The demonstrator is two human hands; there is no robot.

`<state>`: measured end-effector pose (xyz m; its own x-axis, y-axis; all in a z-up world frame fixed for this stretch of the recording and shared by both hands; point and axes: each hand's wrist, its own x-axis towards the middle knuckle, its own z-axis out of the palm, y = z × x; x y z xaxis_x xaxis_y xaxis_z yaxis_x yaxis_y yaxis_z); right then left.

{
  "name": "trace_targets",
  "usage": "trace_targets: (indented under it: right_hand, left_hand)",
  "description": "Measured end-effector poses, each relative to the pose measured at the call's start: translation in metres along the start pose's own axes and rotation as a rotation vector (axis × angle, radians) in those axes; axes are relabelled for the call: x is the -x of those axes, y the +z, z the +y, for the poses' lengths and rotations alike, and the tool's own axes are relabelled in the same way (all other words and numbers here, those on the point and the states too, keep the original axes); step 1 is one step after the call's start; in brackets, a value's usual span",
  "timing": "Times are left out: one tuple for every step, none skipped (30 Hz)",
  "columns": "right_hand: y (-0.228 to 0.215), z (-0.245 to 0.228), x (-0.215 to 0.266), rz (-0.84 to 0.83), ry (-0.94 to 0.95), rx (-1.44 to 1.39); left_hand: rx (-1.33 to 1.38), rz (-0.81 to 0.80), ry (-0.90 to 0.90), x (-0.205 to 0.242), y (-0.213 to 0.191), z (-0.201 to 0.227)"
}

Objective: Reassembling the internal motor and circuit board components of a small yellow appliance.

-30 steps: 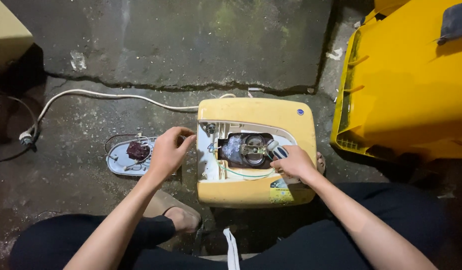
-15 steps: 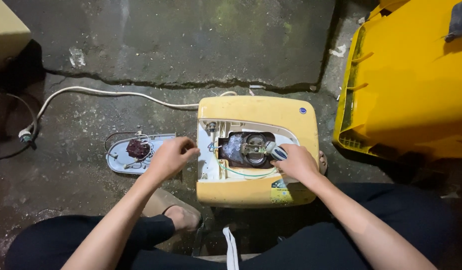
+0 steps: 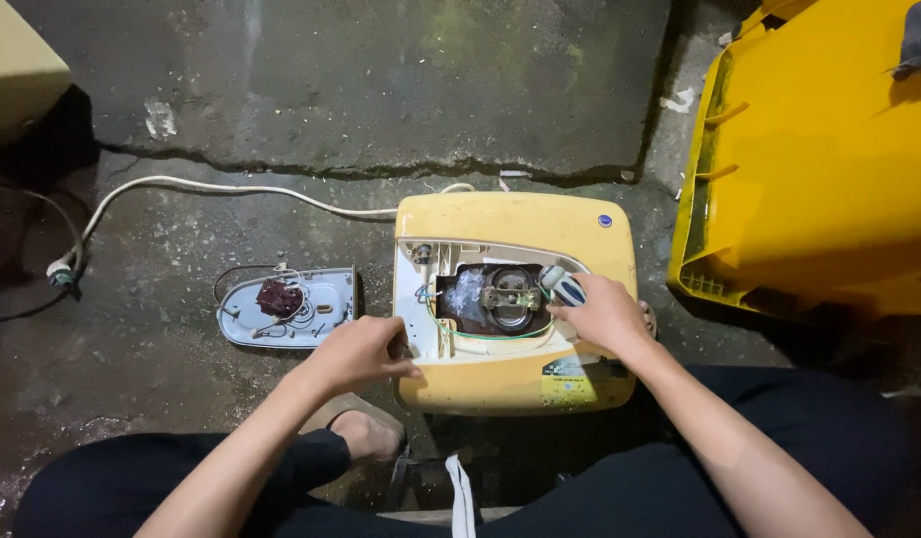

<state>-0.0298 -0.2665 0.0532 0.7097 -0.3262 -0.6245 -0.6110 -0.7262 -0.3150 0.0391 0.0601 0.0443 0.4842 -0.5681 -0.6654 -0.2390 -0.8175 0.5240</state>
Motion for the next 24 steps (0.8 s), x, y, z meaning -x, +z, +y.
trace_targets:
  right_hand:
    - [0.006,0.004,-0.006,0.0,-0.001,0.0]
    - [0.012,0.009,-0.011,0.022,-0.017,-0.064]
    - [0.019,0.013,-0.016,0.044,-0.033,-0.127]
    - [0.019,0.011,-0.015,0.043,-0.033,-0.126]
    - [0.019,0.009,-0.015,0.045,-0.051,-0.147]
    - [0.018,0.007,-0.014,0.048,-0.068,-0.168]
    - [0.02,0.007,-0.018,0.047,-0.071,-0.167]
    - [0.023,0.007,-0.022,0.06,-0.059,-0.167]
    - [0.027,0.007,-0.024,0.07,-0.045,-0.169]
    - [0.027,0.005,-0.022,0.067,-0.045,-0.171]
    - [0.027,0.002,-0.021,0.084,-0.06,-0.135]
    - [0.027,-0.001,-0.02,0.102,-0.075,-0.099]
    - [0.027,-0.001,-0.019,0.095,-0.082,-0.098]
    - [0.028,-0.002,-0.019,0.105,-0.077,-0.071]
    - [0.028,-0.002,-0.019,0.117,-0.071,-0.041]
    - [0.026,-0.007,-0.014,0.112,-0.077,-0.038]
    - [0.025,-0.011,-0.01,0.108,-0.065,-0.004]
    - [0.024,-0.016,-0.007,0.105,-0.054,0.03]
    - [0.022,-0.017,-0.005,0.095,-0.064,0.039]
    - [0.021,-0.019,-0.003,0.08,-0.039,0.05]
    - [0.021,-0.021,-0.001,0.06,-0.017,0.063]
    - [0.019,-0.026,0.003,0.045,-0.029,0.076]
    - [0.017,-0.03,0.007,0.055,-0.004,0.069]
    - [0.014,-0.035,0.01,0.065,0.021,0.062]
  left_hand:
    - [0.0,0.0,0.0,-0.001,0.003,0.0]
    - [-0.004,0.007,0.007,-0.002,0.005,0.0]
    - [-0.007,0.013,0.015,-0.002,0.008,0.0]
    - [-0.007,0.013,0.014,-0.002,0.011,-0.001]
    - [-0.03,0.019,0.026,-0.003,0.012,-0.001]
    - [-0.054,0.026,0.037,-0.003,0.013,-0.001]
    - [-0.054,0.028,0.036,-0.004,0.013,-0.001]
    - [-0.079,0.016,0.057,-0.004,0.013,-0.001]
    - [-0.106,0.0,0.077,-0.003,0.014,-0.002]
    - [-0.107,-0.002,0.074,-0.007,0.02,-0.006]
    - [-0.137,0.004,0.084,-0.01,0.026,-0.011]
    - [-0.167,0.009,0.095,-0.014,0.031,-0.016]
    - [-0.164,0.01,0.086,-0.011,0.034,-0.015]
    - [-0.18,0.005,0.106,-0.009,0.037,-0.014]
    - [-0.194,0.001,0.129,-0.008,0.04,-0.014]
    - [-0.19,0.003,0.122,-0.007,0.041,-0.018]
    - [-0.164,0.006,0.106,-0.007,0.043,-0.023]
    - [-0.139,0.009,0.091,-0.006,0.045,-0.028]
    - [-0.128,0.013,0.08,0.002,0.029,-0.023]
    - [-0.02,-0.019,0.068,0.01,0.014,-0.018]
    - [0.092,-0.05,0.053,0.02,0.0,-0.014]
    - [0.109,-0.046,0.038,0.024,-0.009,-0.022]
    - [0.23,0.027,-0.057,0.028,-0.018,-0.029]
    - [0.35,0.101,-0.152,0.033,-0.029,-0.036]
